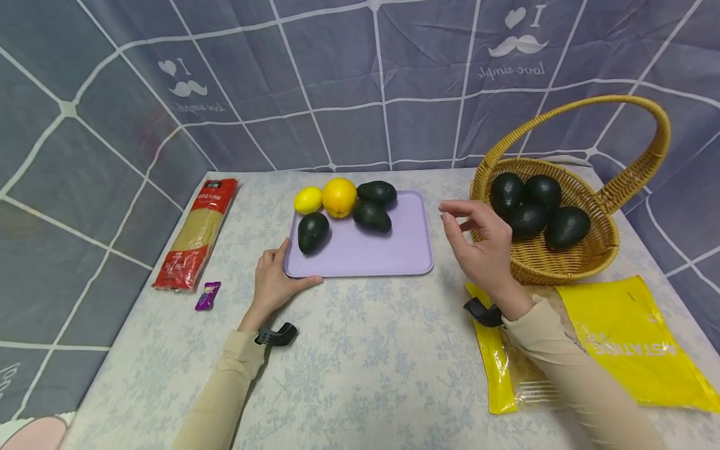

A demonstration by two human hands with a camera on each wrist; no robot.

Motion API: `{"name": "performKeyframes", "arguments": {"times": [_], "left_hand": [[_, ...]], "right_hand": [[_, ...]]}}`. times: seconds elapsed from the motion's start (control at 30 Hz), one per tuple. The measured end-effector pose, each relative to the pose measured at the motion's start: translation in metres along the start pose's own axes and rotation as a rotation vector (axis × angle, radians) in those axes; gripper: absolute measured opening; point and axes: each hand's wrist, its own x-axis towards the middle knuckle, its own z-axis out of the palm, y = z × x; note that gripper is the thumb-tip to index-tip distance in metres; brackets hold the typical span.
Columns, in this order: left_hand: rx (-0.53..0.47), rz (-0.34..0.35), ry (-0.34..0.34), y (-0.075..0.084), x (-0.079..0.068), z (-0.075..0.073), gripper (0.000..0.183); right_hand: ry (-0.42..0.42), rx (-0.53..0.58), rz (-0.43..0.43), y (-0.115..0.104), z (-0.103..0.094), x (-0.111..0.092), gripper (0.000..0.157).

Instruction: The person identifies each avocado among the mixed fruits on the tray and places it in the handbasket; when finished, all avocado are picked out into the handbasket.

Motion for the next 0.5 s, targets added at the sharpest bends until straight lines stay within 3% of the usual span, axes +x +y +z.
{"name": "performKeyframes", "arguments": {"times": [0.27,0.5], "left_hand": [[0.005,-0.002,0.007,-0.001,-0.001,-0.001,0.117],[0.003,0.005,0.008,-0.002,0.000,0.000,0.117]], "right_hand": [[-0.065,-0.036,0.037,0.015,0.031,0.007,0.016],[-0.154,-0.126,0.120,0.058,0.052,0.009,0.024]]}}
